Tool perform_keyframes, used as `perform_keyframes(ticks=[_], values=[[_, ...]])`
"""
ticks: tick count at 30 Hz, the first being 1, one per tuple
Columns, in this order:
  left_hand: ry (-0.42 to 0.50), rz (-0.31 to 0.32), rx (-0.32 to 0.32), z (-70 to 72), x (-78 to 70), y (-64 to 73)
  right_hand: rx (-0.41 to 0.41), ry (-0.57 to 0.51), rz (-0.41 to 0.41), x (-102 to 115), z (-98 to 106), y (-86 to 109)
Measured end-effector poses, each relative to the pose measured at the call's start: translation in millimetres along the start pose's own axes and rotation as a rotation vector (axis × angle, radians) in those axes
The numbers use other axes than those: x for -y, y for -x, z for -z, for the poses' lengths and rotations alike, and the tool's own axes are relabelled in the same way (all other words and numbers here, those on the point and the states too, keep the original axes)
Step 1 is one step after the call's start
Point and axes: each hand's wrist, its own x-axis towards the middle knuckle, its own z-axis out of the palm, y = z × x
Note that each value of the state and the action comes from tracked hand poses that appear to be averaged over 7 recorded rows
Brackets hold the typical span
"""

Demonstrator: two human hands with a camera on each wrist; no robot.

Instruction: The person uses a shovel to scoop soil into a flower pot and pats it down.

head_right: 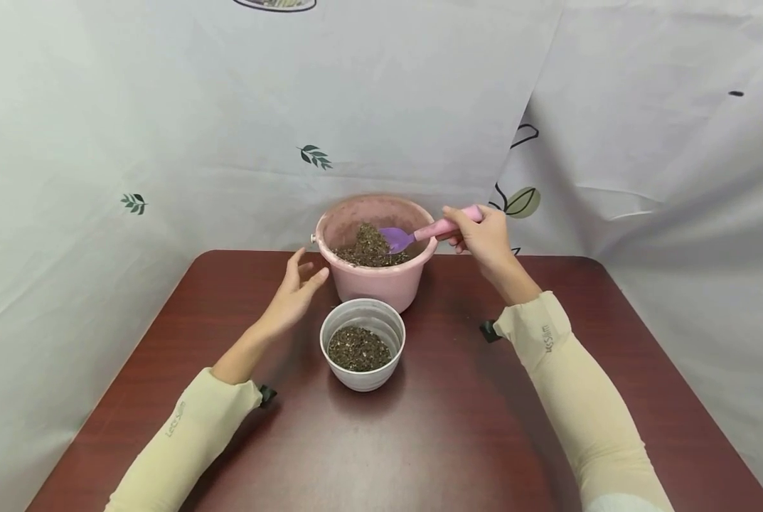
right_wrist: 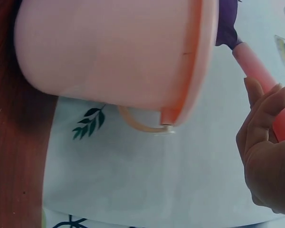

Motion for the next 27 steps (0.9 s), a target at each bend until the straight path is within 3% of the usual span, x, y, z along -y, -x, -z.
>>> perform_keyframes(ticks=[3,9,12,21,27], values=[[-0.094,-0.010,0.078,0.9,-0.5,14.1,0.016,-0.015,-0.002,7.8,2.2,6.9],[-0.298,-0.059,0.344,2.0,-2.5,33.6,0.079,-0.042,0.014,20.0,5.1,23.0],[-0.376,-0.072,0.445,3.5,-5.6,40.2,0.114,-0.062,0.026,23.5,5.0,32.4],[-0.440,-0.137,0.552,4.4,-3.4,44.3,0.168,-0.051,-0.003,18.6,7.3,61.3],[-0.480,-0.185,0.570,4.8,-2.7,43.5,0.159,0.109,-0.013,2.3,10.1,73.5]])
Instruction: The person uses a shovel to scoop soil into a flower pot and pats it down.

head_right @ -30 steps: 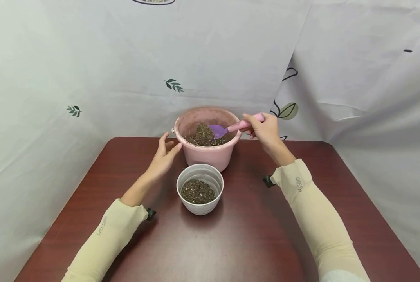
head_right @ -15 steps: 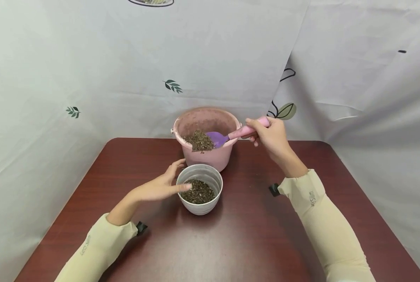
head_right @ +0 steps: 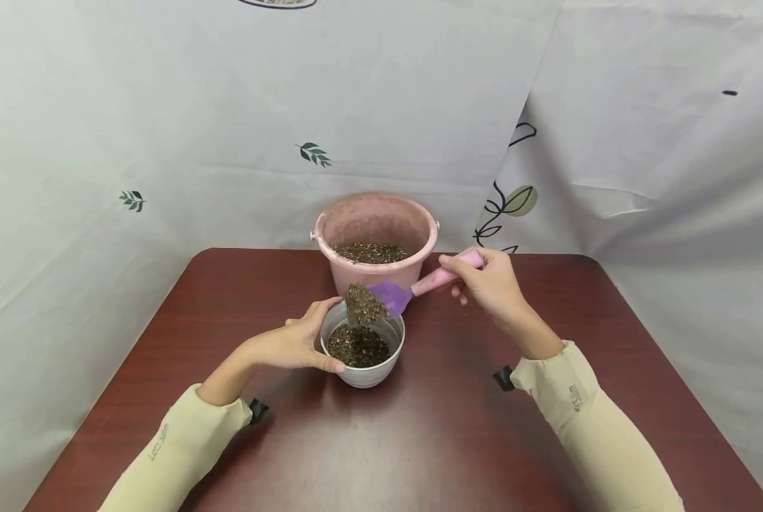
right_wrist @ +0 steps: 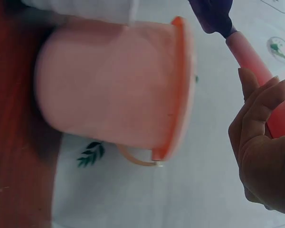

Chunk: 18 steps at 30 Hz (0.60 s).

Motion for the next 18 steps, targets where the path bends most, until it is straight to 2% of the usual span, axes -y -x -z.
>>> perform_keyframes(ticks=[4,9,12,18], values=[[-0.001,-0.017,-0.008,-1.2,1.0,-0.7,0.012,0.117,0.013,-13.1,-1.3,2.0],[-0.002,-0.013,-0.005,-2.4,1.6,-1.2,0.043,0.201,0.074,-22.5,-3.7,0.6],[0.002,-0.009,-0.005,-2.1,0.0,-0.8,0.049,0.220,0.100,-23.2,-4.5,-0.6],[0.000,-0.016,-0.014,-1.8,-0.6,-1.0,0.039,0.230,0.100,-23.1,-4.4,-1.0]])
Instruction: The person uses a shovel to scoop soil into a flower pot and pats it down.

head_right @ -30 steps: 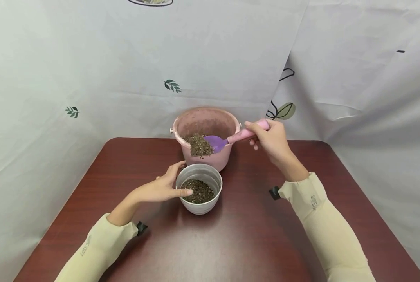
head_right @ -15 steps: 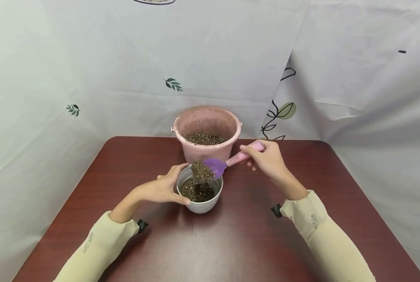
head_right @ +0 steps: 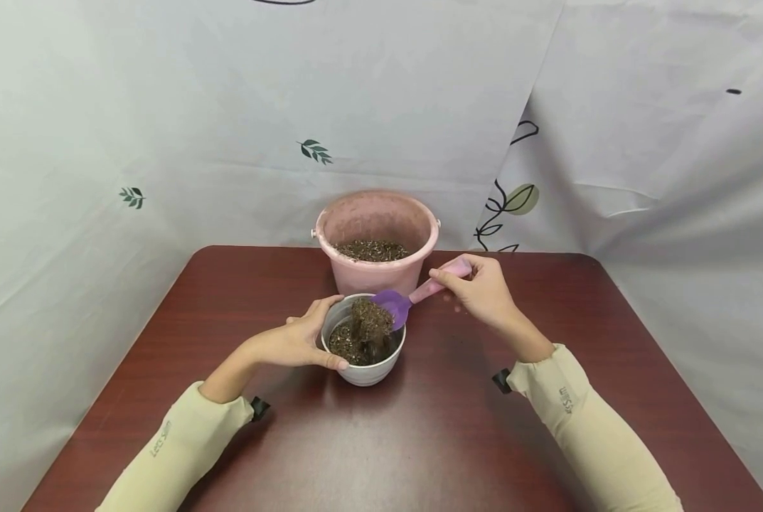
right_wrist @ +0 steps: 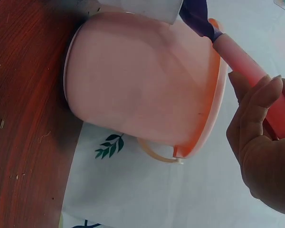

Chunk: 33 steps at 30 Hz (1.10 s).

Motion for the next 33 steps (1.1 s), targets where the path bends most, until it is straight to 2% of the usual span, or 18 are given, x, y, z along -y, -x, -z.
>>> perform_keyframes(ticks=[6,13,21,27,33], values=[[-0.009,-0.006,-0.001,0.4,-0.7,1.5,0.018,0.014,0.003,0.8,-2.1,-0.3],[-0.013,0.010,0.007,1.0,-0.3,2.0,0.018,0.049,0.052,3.5,-2.1,-0.7],[-0.016,0.010,0.010,0.4,1.7,1.3,0.028,0.134,0.096,39.9,-6.3,12.1],[0.001,-0.012,0.005,0.0,2.8,0.6,0.028,0.167,0.152,43.9,-4.3,16.6],[-0.006,0.001,0.007,-0.5,1.8,0.9,0.055,0.181,0.189,38.8,-3.4,15.9]])
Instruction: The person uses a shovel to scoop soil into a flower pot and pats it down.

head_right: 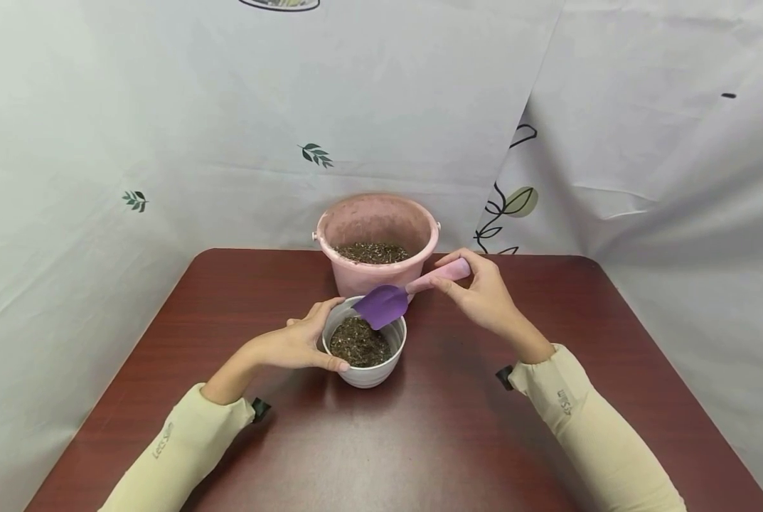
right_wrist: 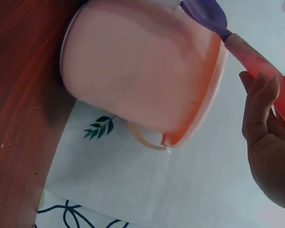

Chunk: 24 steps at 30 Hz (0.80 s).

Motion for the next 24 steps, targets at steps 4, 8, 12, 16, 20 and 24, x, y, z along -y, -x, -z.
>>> perform_keyframes(ticks=[4,8,12,16,20,24], values=[[-0.001,0.016,0.003,-1.1,-1.1,-0.6,0.016,0.000,0.012,-19.0,0.3,-4.3],[0.023,0.077,-0.010,2.0,-1.1,0.6,0.012,-0.042,-0.001,-31.5,4.0,-10.0],[0.057,0.188,-0.082,17.4,-0.8,1.8,-0.005,-0.138,-0.027,-29.8,15.0,-17.4],[0.166,0.197,-0.238,37.6,-3.7,-5.1,-0.058,-0.338,-0.048,-24.2,27.3,-27.0],[0.366,0.158,-0.438,47.3,-8.2,-19.1,-0.103,-0.540,-0.067,-19.9,32.9,-39.6],[0.435,0.157,-0.581,49.2,-13.5,-30.4,-0.185,-0.614,-0.104,-16.7,33.2,-58.3]])
